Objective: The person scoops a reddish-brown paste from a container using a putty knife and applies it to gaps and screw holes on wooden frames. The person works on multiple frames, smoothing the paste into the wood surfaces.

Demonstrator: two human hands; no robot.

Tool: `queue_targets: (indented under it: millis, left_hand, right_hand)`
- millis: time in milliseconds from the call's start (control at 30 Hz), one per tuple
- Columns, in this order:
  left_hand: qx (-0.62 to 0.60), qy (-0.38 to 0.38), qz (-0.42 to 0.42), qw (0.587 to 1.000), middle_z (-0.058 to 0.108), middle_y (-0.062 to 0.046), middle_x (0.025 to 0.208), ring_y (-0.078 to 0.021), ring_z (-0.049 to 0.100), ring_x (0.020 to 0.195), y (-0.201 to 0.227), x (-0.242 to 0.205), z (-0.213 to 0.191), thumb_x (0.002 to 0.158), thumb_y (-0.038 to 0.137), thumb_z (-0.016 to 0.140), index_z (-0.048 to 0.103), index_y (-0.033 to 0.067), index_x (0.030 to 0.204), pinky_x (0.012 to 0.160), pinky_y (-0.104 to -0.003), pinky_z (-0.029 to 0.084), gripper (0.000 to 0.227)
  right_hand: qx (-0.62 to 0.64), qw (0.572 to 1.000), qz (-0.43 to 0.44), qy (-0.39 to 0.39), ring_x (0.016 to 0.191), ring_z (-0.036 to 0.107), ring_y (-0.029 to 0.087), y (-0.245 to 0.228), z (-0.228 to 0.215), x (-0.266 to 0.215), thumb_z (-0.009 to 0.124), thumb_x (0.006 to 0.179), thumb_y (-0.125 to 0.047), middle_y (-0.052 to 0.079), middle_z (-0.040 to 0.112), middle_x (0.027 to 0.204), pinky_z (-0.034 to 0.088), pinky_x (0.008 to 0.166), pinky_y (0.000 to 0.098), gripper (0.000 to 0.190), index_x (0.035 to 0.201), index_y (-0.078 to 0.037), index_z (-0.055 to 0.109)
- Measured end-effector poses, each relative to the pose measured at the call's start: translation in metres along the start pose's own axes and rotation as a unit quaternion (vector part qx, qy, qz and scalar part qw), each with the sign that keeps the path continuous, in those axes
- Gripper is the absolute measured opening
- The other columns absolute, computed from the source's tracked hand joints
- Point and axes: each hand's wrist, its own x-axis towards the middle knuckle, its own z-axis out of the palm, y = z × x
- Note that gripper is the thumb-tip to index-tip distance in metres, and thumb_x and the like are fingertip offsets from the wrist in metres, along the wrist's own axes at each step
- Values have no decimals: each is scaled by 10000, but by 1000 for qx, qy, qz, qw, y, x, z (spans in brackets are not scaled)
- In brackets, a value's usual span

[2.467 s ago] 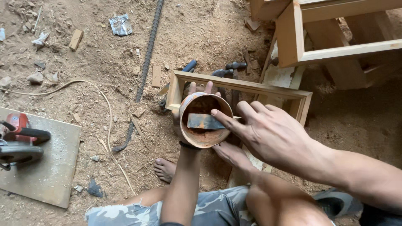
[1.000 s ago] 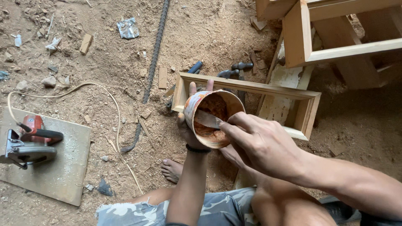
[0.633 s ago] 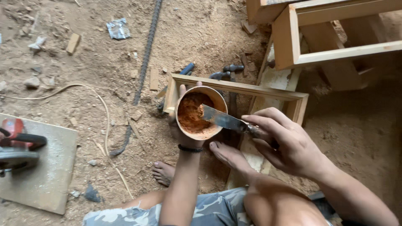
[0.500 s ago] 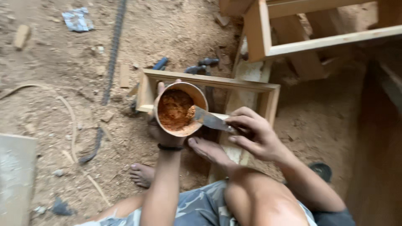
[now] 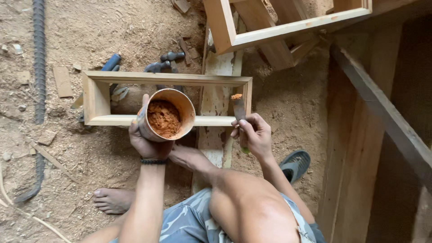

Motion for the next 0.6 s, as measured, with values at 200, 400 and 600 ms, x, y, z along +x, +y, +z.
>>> queue_targets:
  millis: [200, 400, 600]
  left_hand:
    - [-32, 78, 15, 996, 661, 6, 1350, -319, 537, 1401, -2, -2, 43, 797, 472, 669, 711, 255, 1196, 1229, -702, 282, 455]
    - [-41, 53, 9, 998, 627, -34, 1370, -301, 522, 1400, -7, 2, 42, 906, 461, 605, 636, 201, 1270, 1243, -645, 312, 448]
    - [17, 27, 3, 999, 597, -66, 1456, -313, 489, 1446, -11, 10, 31, 902, 532, 592, 575, 170, 1441, 1268, -649, 293, 649]
  right_hand:
    - [-59, 998, -25, 19, 682, 659, 153, 11, -21, 6, 524, 1043, -4, 222, 741, 980, 561, 607, 263, 390, 1428, -35, 579]
    - [-137, 987, -30, 74, 654, 633, 155, 15, -64, 14, 492, 1044, 9, 116, 642, 816, 569, 600, 280, 427, 1443, -102, 596]
    - [-177, 982, -47, 50, 530, 567, 178, 5, -73, 14, 542, 1020, 2, 123, 572, 640, 499, 497, 288, 433, 1441, -86, 595]
